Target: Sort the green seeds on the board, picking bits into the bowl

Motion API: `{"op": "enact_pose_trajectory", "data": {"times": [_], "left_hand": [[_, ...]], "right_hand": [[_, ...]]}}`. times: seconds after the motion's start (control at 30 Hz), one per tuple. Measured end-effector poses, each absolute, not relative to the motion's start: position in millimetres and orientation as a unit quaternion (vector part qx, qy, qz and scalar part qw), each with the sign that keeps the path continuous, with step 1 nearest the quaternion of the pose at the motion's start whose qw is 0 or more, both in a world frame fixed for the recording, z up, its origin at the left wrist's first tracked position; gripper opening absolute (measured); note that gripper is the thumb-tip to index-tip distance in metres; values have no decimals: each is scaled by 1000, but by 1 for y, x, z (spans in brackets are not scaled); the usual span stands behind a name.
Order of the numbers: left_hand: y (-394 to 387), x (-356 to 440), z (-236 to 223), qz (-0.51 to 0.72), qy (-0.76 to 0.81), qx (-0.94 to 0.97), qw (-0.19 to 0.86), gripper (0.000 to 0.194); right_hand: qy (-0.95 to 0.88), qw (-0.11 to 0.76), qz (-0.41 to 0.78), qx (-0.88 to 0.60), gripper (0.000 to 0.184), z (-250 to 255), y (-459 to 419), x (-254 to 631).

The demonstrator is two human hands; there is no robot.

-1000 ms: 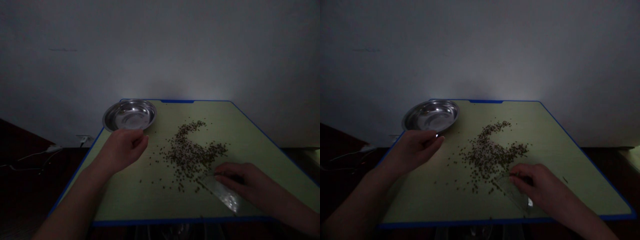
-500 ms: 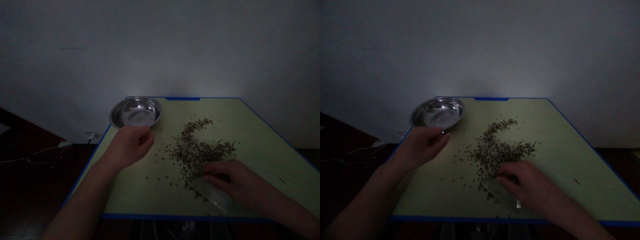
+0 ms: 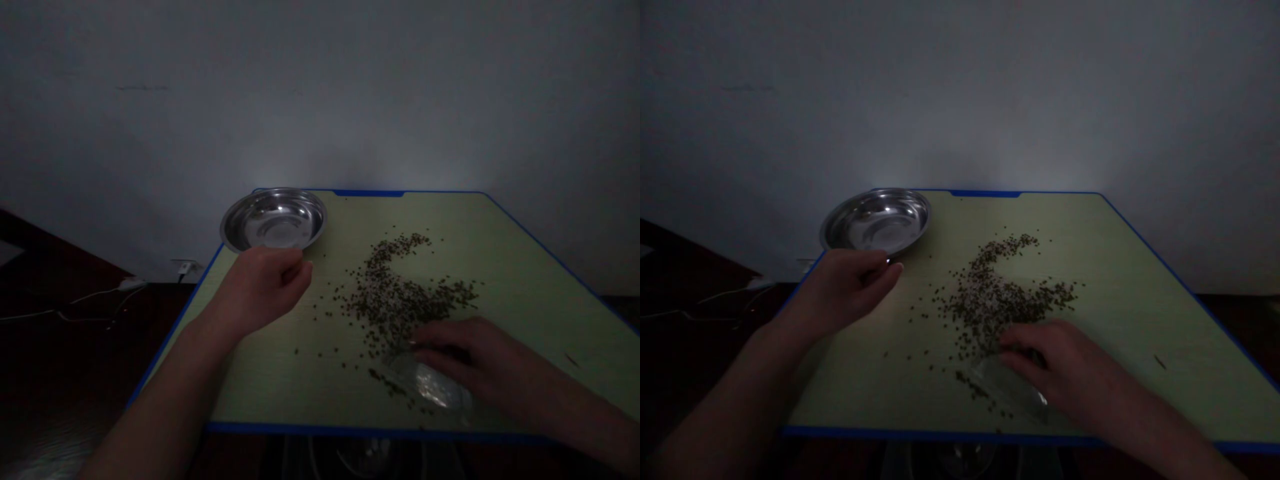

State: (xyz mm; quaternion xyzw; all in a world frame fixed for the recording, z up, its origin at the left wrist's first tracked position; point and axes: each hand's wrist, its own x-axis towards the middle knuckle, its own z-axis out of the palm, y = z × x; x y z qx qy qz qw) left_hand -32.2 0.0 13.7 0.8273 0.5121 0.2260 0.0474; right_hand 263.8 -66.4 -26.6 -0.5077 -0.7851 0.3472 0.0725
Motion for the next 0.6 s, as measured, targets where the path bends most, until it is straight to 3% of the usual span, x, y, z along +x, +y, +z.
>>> {"op": "enact_pose_trajectory", "data": {"times": [0.4,0.6], "left_hand": [[1,-33,12,218,515,827,50,38],[2,-33,12,225,508,830,42,37]], "right_hand": [[-792,88,334,-503,24,-19,-75,256],[-824,127,272,-480,26,-16,-75,268]]}}
